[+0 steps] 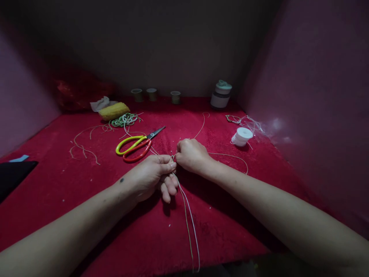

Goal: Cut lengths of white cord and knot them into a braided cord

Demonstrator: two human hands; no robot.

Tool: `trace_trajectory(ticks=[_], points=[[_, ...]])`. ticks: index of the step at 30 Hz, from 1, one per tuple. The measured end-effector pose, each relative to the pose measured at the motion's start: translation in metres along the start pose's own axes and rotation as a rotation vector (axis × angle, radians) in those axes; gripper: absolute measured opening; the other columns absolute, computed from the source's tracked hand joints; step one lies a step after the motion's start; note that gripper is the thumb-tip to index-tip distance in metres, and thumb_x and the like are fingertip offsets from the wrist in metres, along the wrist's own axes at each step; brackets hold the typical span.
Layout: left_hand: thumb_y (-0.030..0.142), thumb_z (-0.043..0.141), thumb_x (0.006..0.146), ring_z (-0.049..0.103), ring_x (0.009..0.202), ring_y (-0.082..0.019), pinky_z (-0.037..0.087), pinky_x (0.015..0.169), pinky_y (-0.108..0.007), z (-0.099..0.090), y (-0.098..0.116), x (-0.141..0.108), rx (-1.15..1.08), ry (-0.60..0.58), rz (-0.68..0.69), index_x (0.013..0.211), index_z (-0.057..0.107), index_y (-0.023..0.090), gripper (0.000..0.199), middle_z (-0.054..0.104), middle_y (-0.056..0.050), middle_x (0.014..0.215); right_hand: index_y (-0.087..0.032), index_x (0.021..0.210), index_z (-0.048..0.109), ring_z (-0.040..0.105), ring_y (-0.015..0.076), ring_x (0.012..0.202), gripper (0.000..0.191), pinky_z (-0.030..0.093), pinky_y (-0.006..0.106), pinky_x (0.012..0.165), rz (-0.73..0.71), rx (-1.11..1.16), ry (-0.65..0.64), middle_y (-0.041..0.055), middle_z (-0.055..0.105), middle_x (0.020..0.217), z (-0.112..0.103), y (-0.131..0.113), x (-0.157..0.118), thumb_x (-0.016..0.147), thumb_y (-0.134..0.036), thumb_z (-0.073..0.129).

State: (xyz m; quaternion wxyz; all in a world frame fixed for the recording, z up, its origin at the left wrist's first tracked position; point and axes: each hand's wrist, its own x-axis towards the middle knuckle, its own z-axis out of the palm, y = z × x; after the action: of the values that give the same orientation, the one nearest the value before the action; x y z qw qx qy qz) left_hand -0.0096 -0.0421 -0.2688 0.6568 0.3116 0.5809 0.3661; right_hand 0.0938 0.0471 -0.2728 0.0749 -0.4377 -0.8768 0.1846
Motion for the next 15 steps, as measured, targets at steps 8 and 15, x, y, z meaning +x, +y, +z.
trace_trajectory(ticks=[8, 15], points=[[0.035, 0.046, 0.082, 0.051, 0.029, -0.012, 0.035, 0.026, -0.018, -0.002, 0.004, -0.016, 0.49, -0.127, -0.034, 0.065, 0.048, 0.016, 0.026, 0.057, 0.0, 0.045, -0.016, 0.058, 0.057, 0.046, 0.009, 0.051, 0.015, 0.03, 0.021, 0.045, -0.09, 0.243, -0.135, 0.0015, 0.056, 0.056, -0.013, 0.023, -0.014, 0.069, -0.026, 0.058], [0.035, 0.052, 0.08, 0.044, 0.028, -0.007, 0.031, 0.027, -0.014, -0.006, 0.015, -0.029, 0.644, 0.164, 0.273, 0.062, 0.051, 0.017, 0.025, 0.049, 0.005, 0.039, -0.016, 0.064, 0.056, 0.028, 0.0039, 0.032, 0.016, 0.019, 0.021, 0.032, 0.056, 0.768, -0.362, -0.0026, 0.056, 0.053, -0.02, 0.036, -0.024, 0.075, -0.026, 0.052]])
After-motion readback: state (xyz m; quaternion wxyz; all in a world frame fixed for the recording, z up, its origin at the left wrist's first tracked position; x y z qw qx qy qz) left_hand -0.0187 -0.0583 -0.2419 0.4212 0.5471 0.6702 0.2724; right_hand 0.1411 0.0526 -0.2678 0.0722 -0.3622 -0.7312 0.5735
